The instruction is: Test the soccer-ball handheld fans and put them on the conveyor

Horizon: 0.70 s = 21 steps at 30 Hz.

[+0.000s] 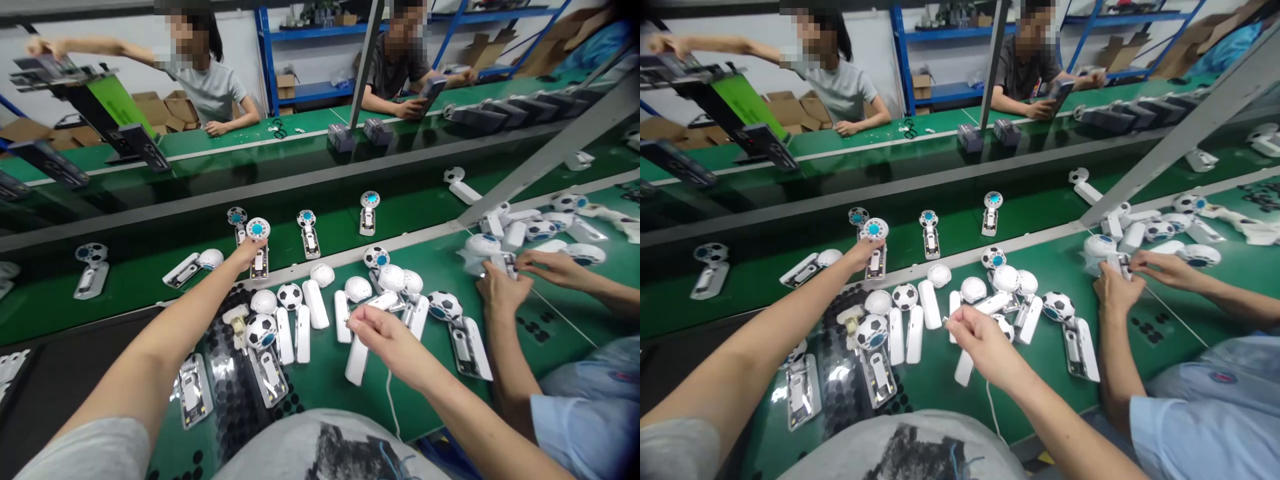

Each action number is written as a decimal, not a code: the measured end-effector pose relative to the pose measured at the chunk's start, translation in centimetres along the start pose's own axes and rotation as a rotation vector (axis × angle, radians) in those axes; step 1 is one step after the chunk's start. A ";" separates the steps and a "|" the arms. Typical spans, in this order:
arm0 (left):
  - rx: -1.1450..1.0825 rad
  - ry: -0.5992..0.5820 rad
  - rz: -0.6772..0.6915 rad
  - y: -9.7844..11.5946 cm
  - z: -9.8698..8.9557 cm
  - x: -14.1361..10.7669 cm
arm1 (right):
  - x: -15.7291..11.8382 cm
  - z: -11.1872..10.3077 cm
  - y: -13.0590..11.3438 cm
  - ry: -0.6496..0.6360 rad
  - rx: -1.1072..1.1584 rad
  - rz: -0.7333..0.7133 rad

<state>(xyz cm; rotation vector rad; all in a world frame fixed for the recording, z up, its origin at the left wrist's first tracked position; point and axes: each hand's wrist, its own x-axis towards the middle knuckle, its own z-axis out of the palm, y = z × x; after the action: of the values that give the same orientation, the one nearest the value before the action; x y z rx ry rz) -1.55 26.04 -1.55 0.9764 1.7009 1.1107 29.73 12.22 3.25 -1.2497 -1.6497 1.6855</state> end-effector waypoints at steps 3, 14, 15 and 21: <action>0.075 0.028 0.013 -0.7 1.2 2.5 | 0.0 0.4 -0.1 -0.002 -0.030 0.024; 0.238 0.467 0.117 0.8 -0.2 7.5 | 0.5 -0.9 0.1 0.009 -0.015 0.117; 0.214 0.485 0.102 0.9 -0.1 7.6 | 0.6 -0.9 0.2 0.012 -0.010 0.118; -0.096 0.479 -0.086 1.5 0.2 6.5 | 0.3 -0.7 0.8 0.097 0.004 0.096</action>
<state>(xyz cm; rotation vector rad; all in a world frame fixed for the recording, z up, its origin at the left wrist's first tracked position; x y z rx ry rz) -3.24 32.51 -1.69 0.5986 2.0199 1.4343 30.40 12.73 2.47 -1.4064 -1.5516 1.6553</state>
